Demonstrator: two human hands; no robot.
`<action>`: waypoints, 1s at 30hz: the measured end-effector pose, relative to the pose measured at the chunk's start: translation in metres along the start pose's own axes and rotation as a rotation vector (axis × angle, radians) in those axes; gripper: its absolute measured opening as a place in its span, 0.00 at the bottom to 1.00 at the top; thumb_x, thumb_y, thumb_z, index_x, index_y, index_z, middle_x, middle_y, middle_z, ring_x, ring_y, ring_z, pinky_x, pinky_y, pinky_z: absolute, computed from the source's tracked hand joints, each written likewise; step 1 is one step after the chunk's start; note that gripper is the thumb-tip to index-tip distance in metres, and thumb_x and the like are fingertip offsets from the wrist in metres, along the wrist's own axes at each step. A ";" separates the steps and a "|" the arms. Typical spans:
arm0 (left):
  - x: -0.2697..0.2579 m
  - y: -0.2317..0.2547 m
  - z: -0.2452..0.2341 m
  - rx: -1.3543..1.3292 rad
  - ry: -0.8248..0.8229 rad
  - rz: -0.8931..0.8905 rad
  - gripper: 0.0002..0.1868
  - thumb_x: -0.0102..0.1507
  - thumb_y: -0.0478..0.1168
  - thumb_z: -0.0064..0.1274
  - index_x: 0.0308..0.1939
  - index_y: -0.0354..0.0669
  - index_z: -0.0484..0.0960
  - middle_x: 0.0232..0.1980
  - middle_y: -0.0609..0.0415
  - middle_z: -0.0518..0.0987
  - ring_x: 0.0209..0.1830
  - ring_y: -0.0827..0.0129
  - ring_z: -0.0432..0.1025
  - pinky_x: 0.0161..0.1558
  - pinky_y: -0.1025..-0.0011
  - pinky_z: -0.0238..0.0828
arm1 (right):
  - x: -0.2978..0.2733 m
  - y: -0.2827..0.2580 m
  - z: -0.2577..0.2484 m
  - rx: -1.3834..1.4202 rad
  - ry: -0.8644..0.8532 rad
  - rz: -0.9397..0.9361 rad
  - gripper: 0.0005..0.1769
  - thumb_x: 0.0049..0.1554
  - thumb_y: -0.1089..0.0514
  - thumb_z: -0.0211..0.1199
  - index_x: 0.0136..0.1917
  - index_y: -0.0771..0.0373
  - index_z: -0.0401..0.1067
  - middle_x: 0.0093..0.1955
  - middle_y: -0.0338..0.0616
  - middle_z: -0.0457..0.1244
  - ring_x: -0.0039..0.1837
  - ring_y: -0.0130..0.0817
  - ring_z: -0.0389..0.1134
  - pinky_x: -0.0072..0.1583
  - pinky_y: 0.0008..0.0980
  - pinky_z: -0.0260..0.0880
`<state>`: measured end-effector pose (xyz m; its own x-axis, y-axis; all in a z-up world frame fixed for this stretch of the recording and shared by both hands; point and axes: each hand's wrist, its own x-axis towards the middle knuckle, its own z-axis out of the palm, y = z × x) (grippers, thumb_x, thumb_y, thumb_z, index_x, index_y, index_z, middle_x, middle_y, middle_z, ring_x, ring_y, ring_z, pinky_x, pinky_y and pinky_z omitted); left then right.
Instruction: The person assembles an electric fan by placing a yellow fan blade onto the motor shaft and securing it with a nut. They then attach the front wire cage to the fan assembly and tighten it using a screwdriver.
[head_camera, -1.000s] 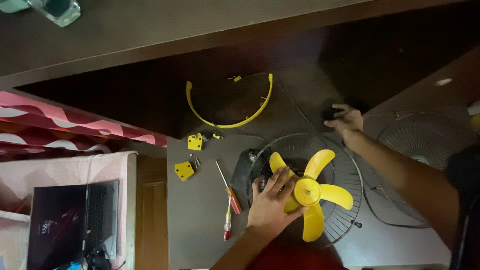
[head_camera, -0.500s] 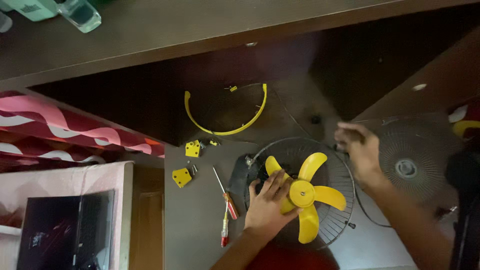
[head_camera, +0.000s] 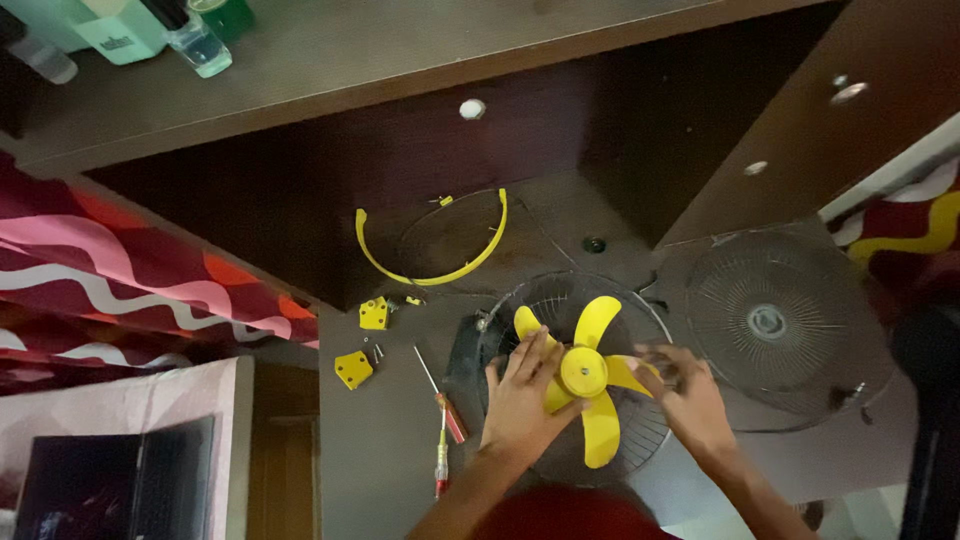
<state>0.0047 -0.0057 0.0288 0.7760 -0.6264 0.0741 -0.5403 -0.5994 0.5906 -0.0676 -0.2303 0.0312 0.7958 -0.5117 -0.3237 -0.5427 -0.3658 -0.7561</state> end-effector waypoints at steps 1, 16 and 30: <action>-0.001 0.003 -0.001 -0.008 0.069 0.020 0.41 0.58 0.56 0.64 0.68 0.39 0.70 0.77 0.42 0.59 0.77 0.51 0.52 0.65 0.39 0.45 | 0.002 -0.001 -0.001 -0.060 0.032 -0.072 0.28 0.52 0.42 0.67 0.62 0.57 0.78 0.58 0.51 0.72 0.57 0.43 0.71 0.61 0.43 0.70; 0.003 -0.009 0.023 -0.398 0.228 -0.522 0.26 0.59 0.55 0.64 0.47 0.36 0.78 0.47 0.41 0.81 0.46 0.51 0.77 0.48 0.57 0.73 | 0.046 -0.015 0.020 -0.004 -0.354 -0.178 0.36 0.50 0.39 0.71 0.61 0.68 0.76 0.58 0.53 0.73 0.62 0.41 0.74 0.65 0.36 0.70; 0.047 -0.048 0.021 -0.695 -0.285 -0.470 0.33 0.56 0.63 0.60 0.53 0.42 0.88 0.48 0.53 0.87 0.49 0.67 0.80 0.50 0.67 0.72 | 0.048 -0.001 0.016 0.093 -0.709 0.091 0.47 0.48 0.30 0.66 0.69 0.66 0.71 0.58 0.49 0.70 0.55 0.36 0.71 0.59 0.35 0.71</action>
<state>0.0598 -0.0167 -0.0133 0.7072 -0.5473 -0.4475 0.2058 -0.4462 0.8709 -0.0241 -0.2424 0.0076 0.7482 0.1022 -0.6555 -0.6156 -0.2617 -0.7434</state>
